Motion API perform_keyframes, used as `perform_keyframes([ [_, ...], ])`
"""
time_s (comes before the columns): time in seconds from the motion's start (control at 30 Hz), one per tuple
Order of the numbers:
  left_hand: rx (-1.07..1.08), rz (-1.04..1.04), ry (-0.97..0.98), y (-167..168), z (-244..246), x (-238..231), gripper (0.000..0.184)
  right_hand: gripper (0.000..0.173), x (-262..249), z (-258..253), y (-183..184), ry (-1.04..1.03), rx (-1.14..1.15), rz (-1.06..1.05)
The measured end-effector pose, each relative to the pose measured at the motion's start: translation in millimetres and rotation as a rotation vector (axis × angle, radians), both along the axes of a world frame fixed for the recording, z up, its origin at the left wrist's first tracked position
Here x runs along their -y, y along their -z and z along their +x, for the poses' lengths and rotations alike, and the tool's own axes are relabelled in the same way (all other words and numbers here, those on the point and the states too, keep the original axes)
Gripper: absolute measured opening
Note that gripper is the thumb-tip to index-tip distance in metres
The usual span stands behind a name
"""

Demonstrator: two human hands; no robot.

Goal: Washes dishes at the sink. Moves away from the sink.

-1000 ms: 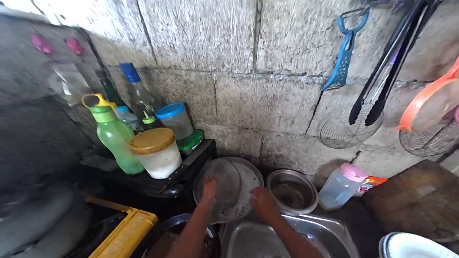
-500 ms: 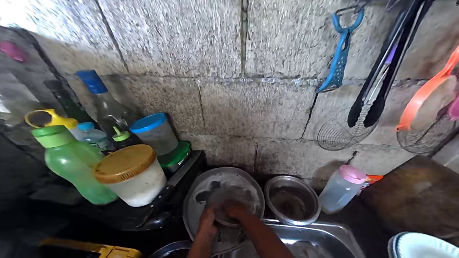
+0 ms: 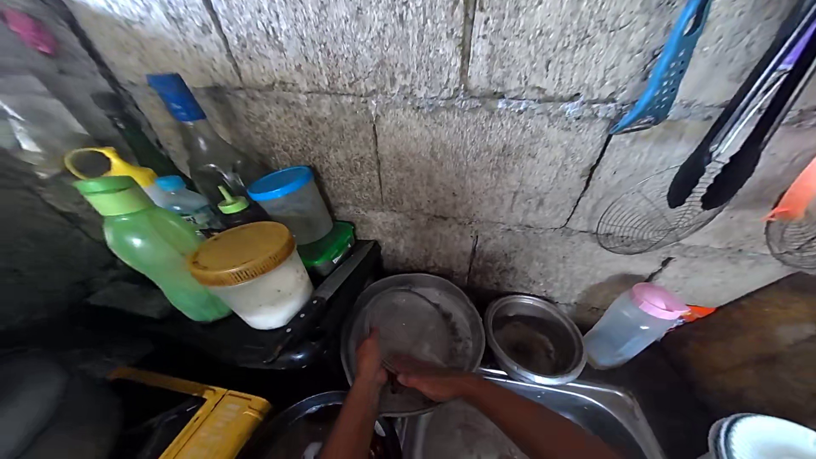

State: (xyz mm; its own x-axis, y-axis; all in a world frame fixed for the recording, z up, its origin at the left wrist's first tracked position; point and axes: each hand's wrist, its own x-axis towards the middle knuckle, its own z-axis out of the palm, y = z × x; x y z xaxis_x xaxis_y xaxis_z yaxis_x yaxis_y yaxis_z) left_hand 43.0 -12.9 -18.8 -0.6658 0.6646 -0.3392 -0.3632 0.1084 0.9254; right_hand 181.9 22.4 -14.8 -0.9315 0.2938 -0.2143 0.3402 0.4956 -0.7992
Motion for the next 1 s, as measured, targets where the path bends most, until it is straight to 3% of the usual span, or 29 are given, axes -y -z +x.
perform_keyframes([
  [0.07, -0.012, 0.028, -0.030, 2, -1, -1, 0.051, 0.060, -12, 14, -1, 0.008, 0.191, 0.099],
  [0.17, -0.051, -0.006, -0.016, 0, 0, -1, 0.052, 0.077, -33, 18, -5, 0.207, 0.529, 0.255],
  [0.23, -0.043, -0.012, 0.008, -3, 3, -1, 0.051, 0.078, -44, 9, -2, 0.323, 0.594, 0.344],
  [0.3, -0.012, -0.007, 0.019, -1, 2, -2, 0.051, 0.077, -42, -7, 7, 0.401, 0.505, 0.341],
  [0.4, 0.031, -0.027, 0.025, -1, -4, -3, 0.050, 0.064, -41, -25, 12, 0.348, 0.317, 0.314],
  [0.5, 0.049, -0.075, 0.075, 4, -1, -5, 0.050, 0.065, -53, -26, 18, 0.536, 0.345, 0.309],
  [0.57, -0.036, -0.079, 0.109, 7, 1, -7, 0.053, 0.066, -47, -30, 15, 0.545, 0.379, 0.264],
  [0.67, -0.283, -0.040, 0.128, -7, 3, -6, 0.050, 0.057, -24, -22, 8, 0.346, 0.127, 0.150],
  [0.77, -0.720, 0.001, 0.180, -42, 0, 2, 0.041, 0.043, 3, 33, -36, 0.299, -0.116, 0.087],
  [0.87, -1.113, 0.101, 0.249, -76, 4, 11, 0.035, 0.035, 21, 130, -59, 0.565, -0.259, 0.102],
  [0.93, -1.209, 0.188, 0.278, -101, 14, 21, 0.038, 0.034, 30, 200, -44, 0.808, -0.151, 0.139],
  [1.0, -1.199, 0.255, 0.276, -124, 32, 35, 0.040, 0.037, 46, 258, -6, 0.947, 0.112, 0.104],
])
